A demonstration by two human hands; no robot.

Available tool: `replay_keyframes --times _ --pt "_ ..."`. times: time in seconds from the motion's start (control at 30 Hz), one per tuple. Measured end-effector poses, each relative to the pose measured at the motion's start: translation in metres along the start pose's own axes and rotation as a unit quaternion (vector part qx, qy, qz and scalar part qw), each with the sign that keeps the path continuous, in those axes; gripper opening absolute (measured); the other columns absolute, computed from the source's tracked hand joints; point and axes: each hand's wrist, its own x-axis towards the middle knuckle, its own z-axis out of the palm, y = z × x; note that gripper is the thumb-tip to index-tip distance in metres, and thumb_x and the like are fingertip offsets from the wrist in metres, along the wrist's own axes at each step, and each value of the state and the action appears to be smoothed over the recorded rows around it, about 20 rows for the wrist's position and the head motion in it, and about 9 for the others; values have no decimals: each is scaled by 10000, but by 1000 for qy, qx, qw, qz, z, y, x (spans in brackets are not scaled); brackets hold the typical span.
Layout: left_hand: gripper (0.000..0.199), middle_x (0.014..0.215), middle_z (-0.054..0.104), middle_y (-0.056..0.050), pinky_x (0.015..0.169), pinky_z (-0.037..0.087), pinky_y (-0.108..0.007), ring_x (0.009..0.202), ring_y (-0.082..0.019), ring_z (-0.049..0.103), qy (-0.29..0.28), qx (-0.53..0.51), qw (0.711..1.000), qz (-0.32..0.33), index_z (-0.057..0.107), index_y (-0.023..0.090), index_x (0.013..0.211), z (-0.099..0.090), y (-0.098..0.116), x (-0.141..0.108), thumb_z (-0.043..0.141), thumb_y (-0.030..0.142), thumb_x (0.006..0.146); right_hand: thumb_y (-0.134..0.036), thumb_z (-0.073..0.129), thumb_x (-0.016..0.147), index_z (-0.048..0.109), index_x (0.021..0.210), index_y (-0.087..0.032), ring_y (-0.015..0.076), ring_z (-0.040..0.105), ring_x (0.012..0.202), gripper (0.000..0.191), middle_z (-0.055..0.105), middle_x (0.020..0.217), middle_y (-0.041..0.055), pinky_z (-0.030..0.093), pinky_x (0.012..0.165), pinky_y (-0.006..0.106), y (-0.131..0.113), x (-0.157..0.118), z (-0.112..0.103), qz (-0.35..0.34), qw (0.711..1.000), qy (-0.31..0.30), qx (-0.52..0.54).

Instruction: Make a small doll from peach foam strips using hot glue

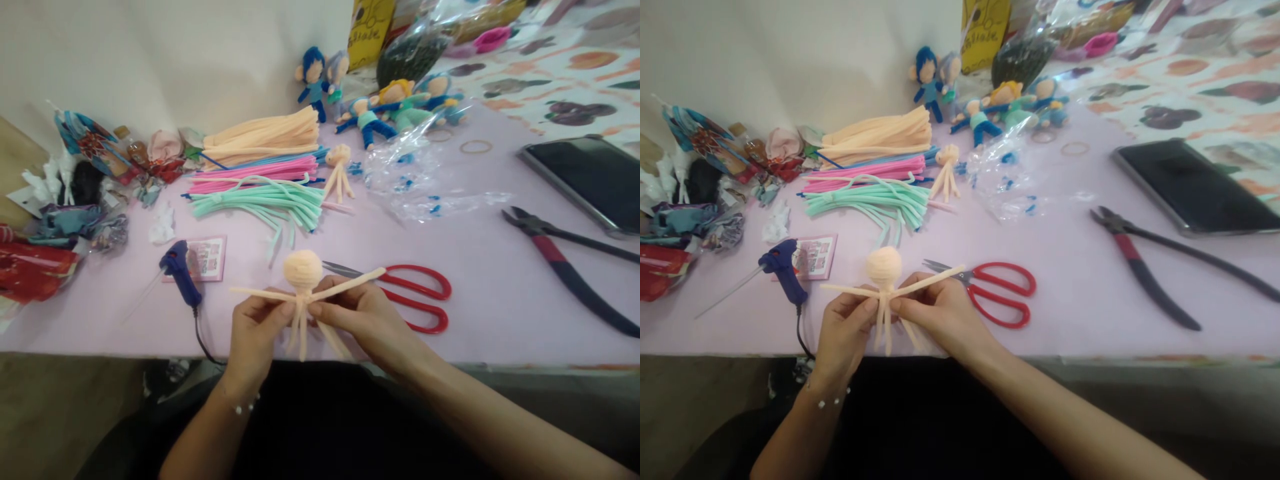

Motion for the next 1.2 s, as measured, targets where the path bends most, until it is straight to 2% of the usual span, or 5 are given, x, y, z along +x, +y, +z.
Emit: replay_keyframes --times 0.3,0.5,0.87,1.0,1.2 --pt "114 667 637 -5 643 486 -259 663 -137 597 -73 31 991 108 708 188 674 -5 -1 5 763 277 718 -350 756 629 681 700 -178 97 532 551 201 595 602 -30 439 531 226 -6 -5 4 43 998 -36 3" --pt "83 714 642 -15 699 483 -280 715 -151 598 -76 84 979 169 706 212 676 -6 1 6 768 252 715 -332 716 621 602 563 -207 98 486 502 178 521 526 -48 444 507 238 -12 -7 6 28 999 -42 -16" --pt "39 732 658 -16 691 495 -285 714 -152 626 -47 103 962 250 736 228 717 0 0 4 740 205 748 -254 693 631 625 572 -201 67 440 461 105 515 523 -58 390 455 208 -14 -10 5 21 998 -58 11" --pt "75 717 662 -13 703 499 -287 719 -156 625 -43 83 971 218 716 213 690 1 -4 5 759 257 734 -261 703 635 638 600 -197 77 470 477 98 547 528 -47 394 462 212 -12 -10 3 17 999 -52 -1" --pt "225 765 687 -34 780 520 -338 776 -195 646 -81 18 993 84 725 194 756 -3 -11 4 759 412 712 -311 667 662 625 611 -181 97 510 537 145 569 581 -20 397 504 225 -10 -8 2 0 997 -46 -55"
